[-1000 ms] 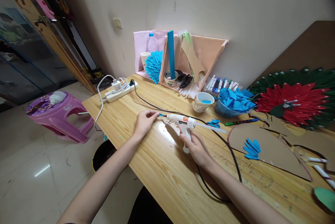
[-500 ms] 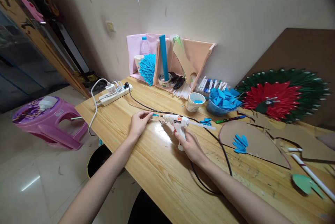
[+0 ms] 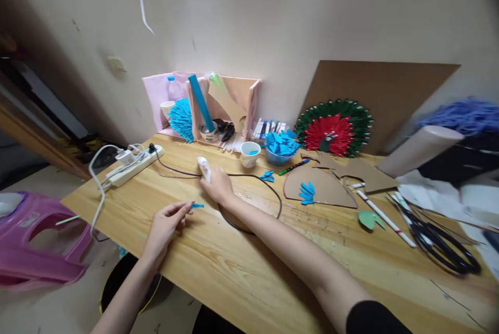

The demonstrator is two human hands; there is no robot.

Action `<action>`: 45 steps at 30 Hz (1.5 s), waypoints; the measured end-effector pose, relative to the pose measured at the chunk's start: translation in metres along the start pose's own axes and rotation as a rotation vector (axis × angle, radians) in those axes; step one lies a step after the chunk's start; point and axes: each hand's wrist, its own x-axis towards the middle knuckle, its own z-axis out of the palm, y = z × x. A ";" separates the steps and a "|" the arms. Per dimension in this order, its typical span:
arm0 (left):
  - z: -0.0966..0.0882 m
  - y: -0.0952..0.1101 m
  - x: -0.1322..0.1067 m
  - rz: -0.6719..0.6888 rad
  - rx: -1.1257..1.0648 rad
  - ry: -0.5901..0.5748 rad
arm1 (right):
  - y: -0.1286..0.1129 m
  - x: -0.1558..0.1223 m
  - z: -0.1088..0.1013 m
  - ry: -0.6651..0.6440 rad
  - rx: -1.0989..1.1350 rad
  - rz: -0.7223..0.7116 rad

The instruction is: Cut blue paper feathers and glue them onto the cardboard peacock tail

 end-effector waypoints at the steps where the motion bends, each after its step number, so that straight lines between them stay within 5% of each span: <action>1: 0.004 0.002 -0.005 0.010 0.017 -0.027 | -0.001 -0.001 0.000 -0.014 -0.014 0.000; 4: 0.018 0.010 -0.014 0.043 0.054 -0.109 | 0.004 -0.012 -0.016 -0.054 -0.051 -0.021; 7: 0.039 0.021 -0.017 0.061 0.082 -0.176 | 0.031 -0.034 -0.065 -0.090 -0.147 -0.051; 13: 0.090 0.038 -0.017 0.130 0.121 -0.302 | 0.152 -0.097 -0.203 0.020 -0.376 0.442; 16: 0.113 0.044 -0.016 0.193 0.150 -0.345 | 0.199 -0.119 -0.236 0.015 -0.403 0.601; 25: 0.139 0.064 -0.027 0.205 0.117 -0.416 | 0.226 -0.114 -0.243 -0.067 -0.193 0.725; 35: 0.130 0.091 -0.037 0.216 0.151 -0.451 | 0.208 -0.144 -0.280 -0.078 0.252 0.540; 40: 0.153 0.095 -0.040 0.225 0.147 -0.646 | 0.188 -0.160 -0.260 -0.143 0.418 0.397; 45: 0.195 0.071 -0.033 0.171 0.241 -0.901 | 0.180 -0.169 -0.219 -0.152 0.380 0.332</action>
